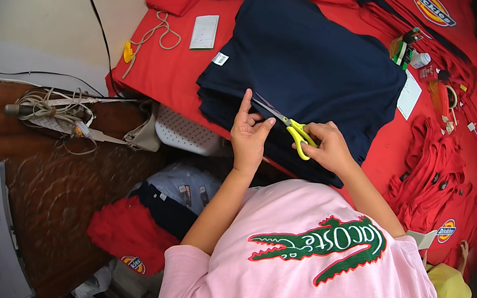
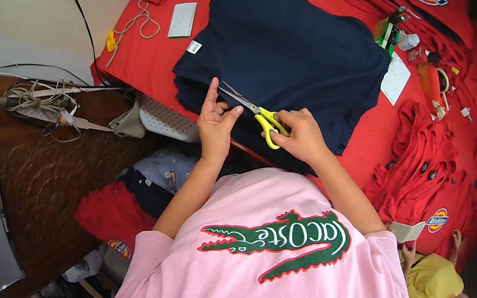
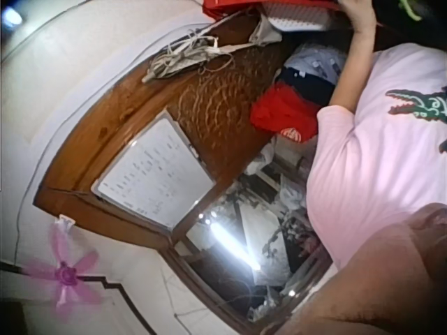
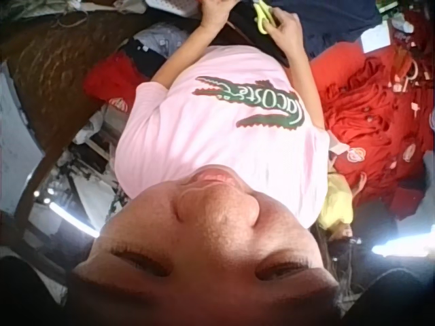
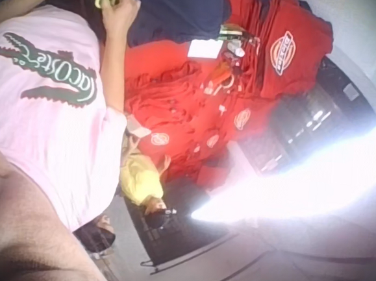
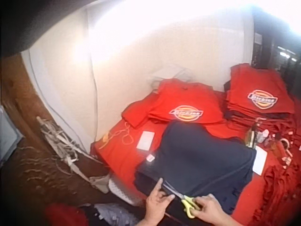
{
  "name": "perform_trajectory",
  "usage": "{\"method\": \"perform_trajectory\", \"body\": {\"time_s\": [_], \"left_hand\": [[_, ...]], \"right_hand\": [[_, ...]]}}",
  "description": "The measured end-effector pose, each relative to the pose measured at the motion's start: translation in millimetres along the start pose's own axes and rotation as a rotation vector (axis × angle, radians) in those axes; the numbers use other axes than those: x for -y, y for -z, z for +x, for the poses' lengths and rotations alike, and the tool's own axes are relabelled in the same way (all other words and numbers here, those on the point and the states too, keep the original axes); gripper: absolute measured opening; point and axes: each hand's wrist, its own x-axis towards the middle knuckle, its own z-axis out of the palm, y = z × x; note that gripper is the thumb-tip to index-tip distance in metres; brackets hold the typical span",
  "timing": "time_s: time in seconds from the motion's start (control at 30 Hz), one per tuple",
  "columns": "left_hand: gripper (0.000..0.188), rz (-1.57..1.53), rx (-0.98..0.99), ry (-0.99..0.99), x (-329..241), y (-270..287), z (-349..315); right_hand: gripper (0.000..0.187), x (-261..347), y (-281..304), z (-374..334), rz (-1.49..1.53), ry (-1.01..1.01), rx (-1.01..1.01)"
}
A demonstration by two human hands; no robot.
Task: The person takes navy blue tank tops one by one from a pile, smooths them out, aligns the armholes and straps, and stacks them neatly on top of each other. Using shears, the person trims loose threads from the labels of the folded garments.
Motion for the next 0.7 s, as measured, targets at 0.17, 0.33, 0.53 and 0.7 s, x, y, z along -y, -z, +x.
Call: {"method": "perform_trajectory", "body": {"time_s": [0.17, 0.33, 0.53, 0.7], "left_hand": [[0.087, 0.072, -0.006, 0.027, 7.6, 11.8, 1.1], [0.082, -0.01, -0.036, 0.172, 25.3, 19.2, -4.3], [0.033, -0.078, -0.095, 0.272, 67.0, 60.8, -3.6], [0.013, -0.057, -0.215, 0.189, 59.3, 110.6, 16.5]], "right_hand": [[0.02, -7.1, -11.0, -1.4, 0.057, -0.078, 0.039], [0.015, -8.5, -15.8, -9.0, 0.067, -0.159, 0.028], [0.011, -25.2, -17.4, 0.4, 0.208, -0.246, -0.13], [0.014, -38.3, -15.3, -9.7, 0.31, -0.34, -0.395]]}}
